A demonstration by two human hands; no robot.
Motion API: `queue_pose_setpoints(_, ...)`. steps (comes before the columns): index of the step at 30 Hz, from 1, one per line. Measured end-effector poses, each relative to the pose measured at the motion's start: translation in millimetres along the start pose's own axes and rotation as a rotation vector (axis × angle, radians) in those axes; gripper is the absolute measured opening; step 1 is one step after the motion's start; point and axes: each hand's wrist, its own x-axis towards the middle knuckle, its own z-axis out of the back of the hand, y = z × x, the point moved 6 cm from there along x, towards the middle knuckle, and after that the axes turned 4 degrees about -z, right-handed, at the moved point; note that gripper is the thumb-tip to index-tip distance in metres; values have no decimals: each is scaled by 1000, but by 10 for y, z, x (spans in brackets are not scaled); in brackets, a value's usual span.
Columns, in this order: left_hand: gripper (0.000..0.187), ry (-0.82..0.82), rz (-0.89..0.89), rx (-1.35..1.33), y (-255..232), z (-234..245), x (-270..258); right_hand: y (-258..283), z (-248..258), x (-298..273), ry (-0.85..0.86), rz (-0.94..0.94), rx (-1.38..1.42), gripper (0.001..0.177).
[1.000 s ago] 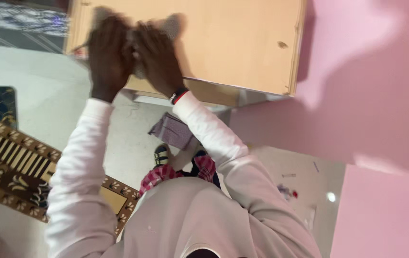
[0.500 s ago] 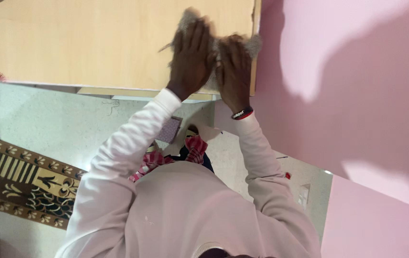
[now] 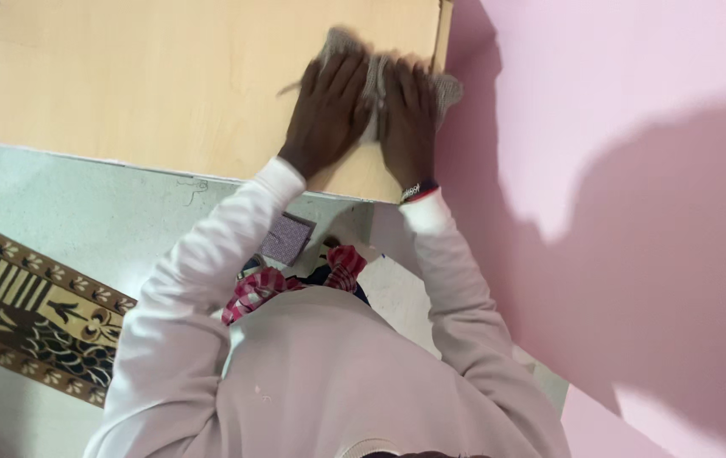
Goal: The person wipes a tiled countertop and the interior and exterior of a wooden cabinet with a cloth by hand.
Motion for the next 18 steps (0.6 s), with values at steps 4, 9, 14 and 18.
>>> queue_pose_setpoints(4, 53, -110, 19, 64, 417, -254, 560, -366, -286, 650, -56, 71, -23, 52)
queue_pose_setpoints(9, 62, -154, 146, 50, 681, -574, 968, -507, -281, 1156, -105, 42, -114, 46)
queue_pose_setpoints(14, 58, -71, 167, 98, 743, -694, 951, -530, -319, 983, -28, 110, -62, 43)
queue_pose_setpoints(18, 60, -120, 188, 87, 709, -662, 997, -652, -452, 976, -53, 117, -123, 50)
